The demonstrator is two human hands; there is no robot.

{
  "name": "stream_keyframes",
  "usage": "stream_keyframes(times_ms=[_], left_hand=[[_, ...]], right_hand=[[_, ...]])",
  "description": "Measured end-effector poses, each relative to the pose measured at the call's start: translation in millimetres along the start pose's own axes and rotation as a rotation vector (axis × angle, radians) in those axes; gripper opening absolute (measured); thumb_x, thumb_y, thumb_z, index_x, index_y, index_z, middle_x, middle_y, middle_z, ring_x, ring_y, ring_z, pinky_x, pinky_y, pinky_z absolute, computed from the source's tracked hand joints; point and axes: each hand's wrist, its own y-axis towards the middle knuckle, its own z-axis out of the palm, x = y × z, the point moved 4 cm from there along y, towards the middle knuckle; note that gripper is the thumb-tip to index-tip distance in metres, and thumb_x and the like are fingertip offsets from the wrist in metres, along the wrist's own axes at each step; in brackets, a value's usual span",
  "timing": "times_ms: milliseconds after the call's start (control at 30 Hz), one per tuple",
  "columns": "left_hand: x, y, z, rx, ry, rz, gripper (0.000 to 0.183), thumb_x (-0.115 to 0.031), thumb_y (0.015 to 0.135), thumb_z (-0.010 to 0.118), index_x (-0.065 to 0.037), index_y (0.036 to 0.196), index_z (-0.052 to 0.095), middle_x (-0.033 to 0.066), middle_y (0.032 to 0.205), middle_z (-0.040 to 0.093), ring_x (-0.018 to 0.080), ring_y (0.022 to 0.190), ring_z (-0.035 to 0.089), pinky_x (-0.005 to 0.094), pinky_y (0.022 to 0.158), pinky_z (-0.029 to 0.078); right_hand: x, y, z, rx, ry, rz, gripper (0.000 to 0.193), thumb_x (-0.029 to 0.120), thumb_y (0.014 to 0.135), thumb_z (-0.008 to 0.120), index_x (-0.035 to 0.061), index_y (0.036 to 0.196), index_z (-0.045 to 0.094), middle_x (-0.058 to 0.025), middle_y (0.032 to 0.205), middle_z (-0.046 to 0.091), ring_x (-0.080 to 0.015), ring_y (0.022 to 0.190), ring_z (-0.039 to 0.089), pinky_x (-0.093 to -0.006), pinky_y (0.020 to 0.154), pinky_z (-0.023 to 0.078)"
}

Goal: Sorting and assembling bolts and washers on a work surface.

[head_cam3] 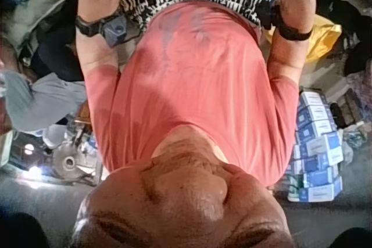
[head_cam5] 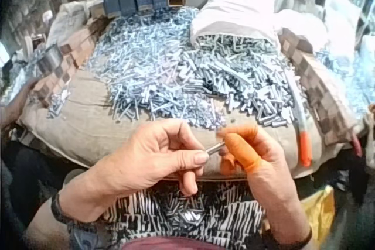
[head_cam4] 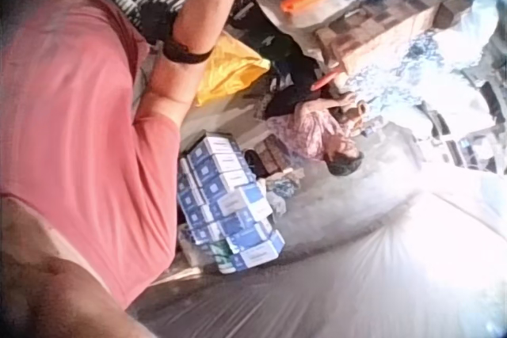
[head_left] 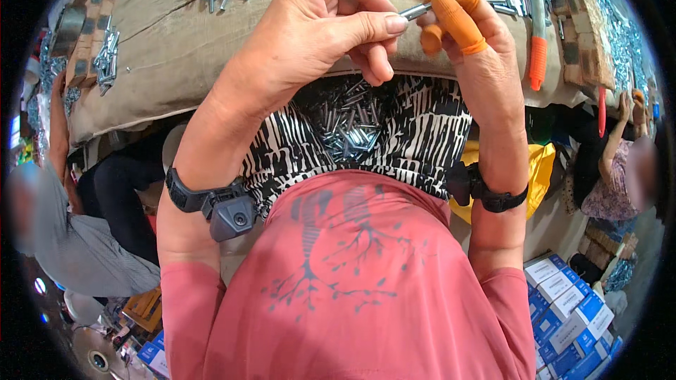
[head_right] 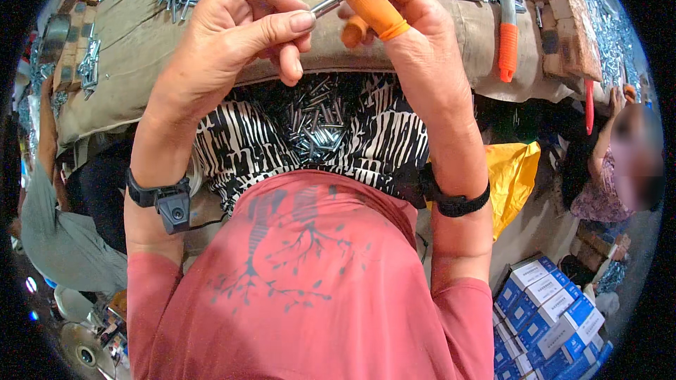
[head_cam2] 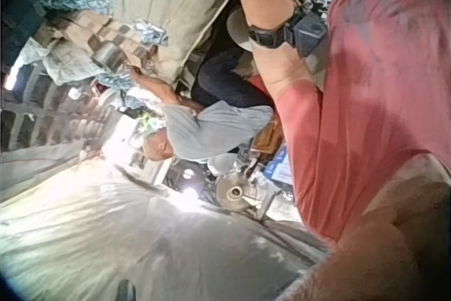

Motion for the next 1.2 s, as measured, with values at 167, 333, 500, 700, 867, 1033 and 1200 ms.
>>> stream_keyframes(times_ms=[167, 333, 500, 700, 867, 1033, 1200], left_hand=[[-6.8, 0.5, 5.8, 0.024, 0.109, 0.015, 0.011, -0.011, 0.091, 0.065, -0.003, 0.093, 0.058, 0.0070, 0.079, 0.064, 0.0111, 0.060, 0.065, 0.0218, 0.057, 0.053], [1.1, -0.3, 1.6, 0.043, -0.002, -0.015, 0.011, -0.011, 0.091, 0.065, -0.003, 0.093, 0.058, 0.0066, 0.079, 0.064, 0.0108, 0.060, 0.064, 0.0215, 0.057, 0.053], [8.1, -2.7, 1.7, 0.051, -0.094, -0.045, 0.012, -0.011, 0.091, 0.065, -0.002, 0.094, 0.058, 0.0071, 0.079, 0.064, 0.0108, 0.059, 0.064, 0.0218, 0.056, 0.053], [15.5, -6.7, -8.1, -0.008, -0.122, -0.054, 0.012, -0.010, 0.091, 0.065, -0.001, 0.095, 0.057, 0.0086, 0.079, 0.065, 0.0112, 0.058, 0.064, 0.0221, 0.056, 0.053], [18.0, -13.5, -10.3, -0.044, -0.146, -0.039, 0.011, -0.010, 0.092, 0.064, -0.002, 0.094, 0.056, 0.0093, 0.080, 0.065, 0.0120, 0.058, 0.064, 0.0222, 0.056, 0.053], [23.2, -23.5, -21.0, -0.153, -0.030, 0.037, 0.010, -0.010, 0.093, 0.063, -0.003, 0.095, 0.056, 0.0093, 0.081, 0.065, 0.0116, 0.059, 0.064, 0.0230, 0.056, 0.053], [19.3, -30.6, -19.7, -0.172, -0.064, 0.103, 0.009, -0.010, 0.093, 0.061, -0.003, 0.097, 0.057, 0.0096, 0.082, 0.064, 0.0117, 0.061, 0.063, 0.0245, 0.058, 0.054]], right_hand=[[-7.5, -1.4, -20.5, 0.038, 0.008, 0.011, 0.019, 0.019, 0.098, 0.056, 0.0040, 0.109, 0.062, -0.0004, 0.086, 0.061, -0.0050, 0.069, 0.053, -0.0173, 0.059, 0.039], [7.0, -4.9, -6.4, -0.093, 0.004, -0.034, 0.018, 0.020, 0.097, 0.058, 0.0031, 0.100, 0.063, 0.0015, 0.078, 0.058, -0.0034, 0.062, 0.049, -0.0163, 0.054, 0.035], [-3.9, -5.0, -11.8, 0.025, -0.054, 0.029, 0.015, 0.014, 0.093, 0.064, 0.0033, 0.103, 0.063, 0.0013, 0.079, 0.059, -0.0033, 0.065, 0.053, -0.0168, 0.055, 0.040], [-5.6, -3.5, -1.1, 0.066, -0.155, 0.015, 0.014, 0.017, 0.094, 0.063, 0.0045, 0.100, 0.063, 0.0024, 0.077, 0.059, -0.0017, 0.063, 0.052, -0.0177, 0.053, 0.040], [-3.1, -3.5, 14.2, -0.193, 0.049, 0.055, 0.011, 0.016, 0.094, 0.063, 0.0047, 0.098, 0.064, 0.0029, 0.073, 0.058, -0.0023, 0.056, 0.049, -0.0165, 0.049, 0.037], [-12.2, -15.4, 17.0, 0.062, 0.022, 0.016, 0.021, 0.017, 0.096, 0.060, 0.0002, 0.108, 0.062, -0.0002, 0.073, 0.058, -0.0036, 0.060, 0.051, -0.0183, 0.051, 0.039], [2.8, -25.9, 35.4, 0.054, 0.141, 0.217, 0.047, 0.032, 0.105, 0.038, -0.0078, 0.126, 0.051, -0.0040, 0.071, 0.055, -0.0065, 0.051, 0.044, -0.0188, 0.048, 0.035]])
